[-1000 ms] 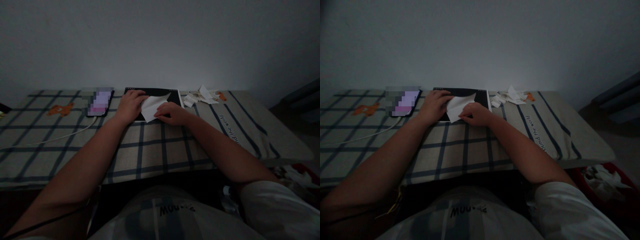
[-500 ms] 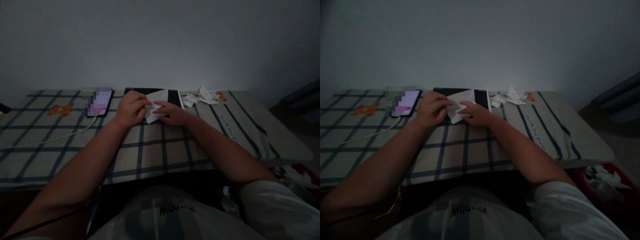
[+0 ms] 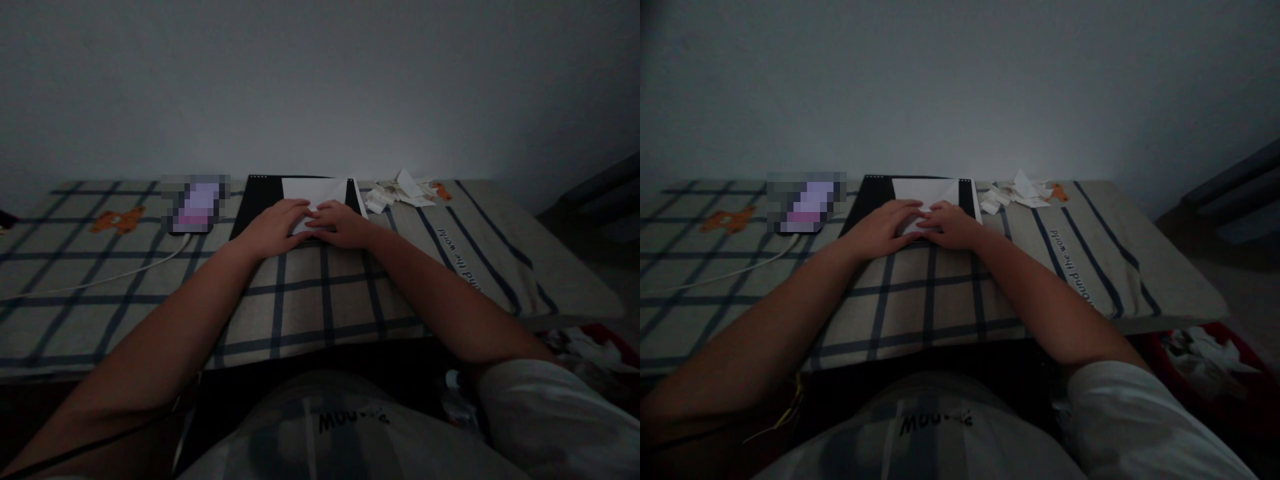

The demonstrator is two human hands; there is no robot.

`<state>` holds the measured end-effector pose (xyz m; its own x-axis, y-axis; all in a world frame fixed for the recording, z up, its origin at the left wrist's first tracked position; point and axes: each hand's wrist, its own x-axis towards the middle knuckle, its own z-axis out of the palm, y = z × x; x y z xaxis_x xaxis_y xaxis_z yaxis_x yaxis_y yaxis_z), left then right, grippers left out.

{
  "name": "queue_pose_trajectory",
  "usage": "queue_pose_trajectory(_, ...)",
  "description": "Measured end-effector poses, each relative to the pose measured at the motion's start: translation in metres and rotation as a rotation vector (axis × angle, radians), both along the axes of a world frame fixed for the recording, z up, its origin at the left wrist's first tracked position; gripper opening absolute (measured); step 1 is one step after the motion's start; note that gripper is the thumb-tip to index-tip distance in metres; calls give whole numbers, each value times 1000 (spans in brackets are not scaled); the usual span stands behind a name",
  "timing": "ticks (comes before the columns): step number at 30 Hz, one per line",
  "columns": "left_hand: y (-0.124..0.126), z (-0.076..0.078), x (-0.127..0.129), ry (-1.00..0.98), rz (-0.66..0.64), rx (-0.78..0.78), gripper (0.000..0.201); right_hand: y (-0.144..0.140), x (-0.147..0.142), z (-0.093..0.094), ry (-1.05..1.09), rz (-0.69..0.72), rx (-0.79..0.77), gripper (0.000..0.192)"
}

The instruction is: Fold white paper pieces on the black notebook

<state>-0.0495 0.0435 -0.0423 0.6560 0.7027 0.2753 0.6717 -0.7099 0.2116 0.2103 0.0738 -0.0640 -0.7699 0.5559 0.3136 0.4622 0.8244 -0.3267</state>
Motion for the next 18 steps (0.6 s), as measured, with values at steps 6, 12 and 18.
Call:
queue_pose_trajectory(6,0,2,3,125,93,-81,73,0,9,2,20,-8,-94,38)
queue_pose_trajectory(12,0,4,1,188,144,-111,70,12,26,4,-36,-111,-67,44)
queue_pose_trajectory(18,-1,9,-3,206,195,-87,69,13,29,6,-75,-111,-50,46)
